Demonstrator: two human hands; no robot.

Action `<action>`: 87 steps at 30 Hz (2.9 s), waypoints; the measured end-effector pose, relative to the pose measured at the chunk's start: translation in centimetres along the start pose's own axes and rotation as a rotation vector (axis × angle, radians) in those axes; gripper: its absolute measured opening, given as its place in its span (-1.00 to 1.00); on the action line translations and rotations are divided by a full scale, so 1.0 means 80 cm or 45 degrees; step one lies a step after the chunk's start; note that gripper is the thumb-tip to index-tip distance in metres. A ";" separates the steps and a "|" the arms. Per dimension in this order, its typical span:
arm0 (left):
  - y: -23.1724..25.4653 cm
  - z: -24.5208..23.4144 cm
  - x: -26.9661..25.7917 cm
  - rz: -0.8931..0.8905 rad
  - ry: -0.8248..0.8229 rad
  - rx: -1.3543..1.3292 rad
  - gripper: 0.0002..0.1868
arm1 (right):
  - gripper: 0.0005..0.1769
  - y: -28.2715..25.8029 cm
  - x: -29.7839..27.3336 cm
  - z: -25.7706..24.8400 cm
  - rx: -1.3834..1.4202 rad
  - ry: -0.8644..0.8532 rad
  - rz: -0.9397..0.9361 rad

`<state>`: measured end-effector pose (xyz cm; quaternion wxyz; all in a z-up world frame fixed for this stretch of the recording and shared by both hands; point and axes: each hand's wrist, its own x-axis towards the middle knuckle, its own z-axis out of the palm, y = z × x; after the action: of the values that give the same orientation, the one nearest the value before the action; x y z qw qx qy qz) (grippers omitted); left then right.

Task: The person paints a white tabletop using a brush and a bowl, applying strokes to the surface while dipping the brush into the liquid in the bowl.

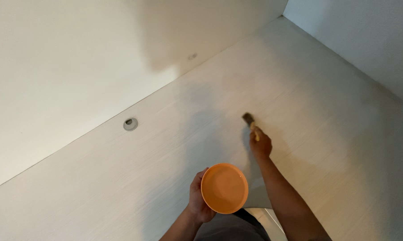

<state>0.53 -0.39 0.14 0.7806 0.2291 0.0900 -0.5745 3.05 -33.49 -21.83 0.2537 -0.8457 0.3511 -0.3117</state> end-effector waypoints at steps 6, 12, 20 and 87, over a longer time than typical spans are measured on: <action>0.002 0.010 0.018 0.024 -0.021 -0.010 -0.37 | -0.57 0.009 0.015 0.022 -0.248 -0.061 0.058; 0.001 0.015 0.039 0.045 -0.047 -0.038 -0.41 | -0.61 -0.052 -0.021 0.059 -0.008 -0.156 -0.258; 0.014 0.026 0.057 -0.003 0.124 -0.026 -0.36 | -0.64 -0.142 -0.038 0.030 0.371 -0.704 -0.381; 0.125 0.041 0.137 0.042 0.142 0.006 -0.35 | -0.69 -0.073 0.130 0.136 0.425 -0.360 -0.336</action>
<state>13.06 -8.93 1.13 0.7833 0.2639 0.1282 -0.5481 19.10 -35.34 -21.77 0.3936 -0.8658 0.1422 -0.2745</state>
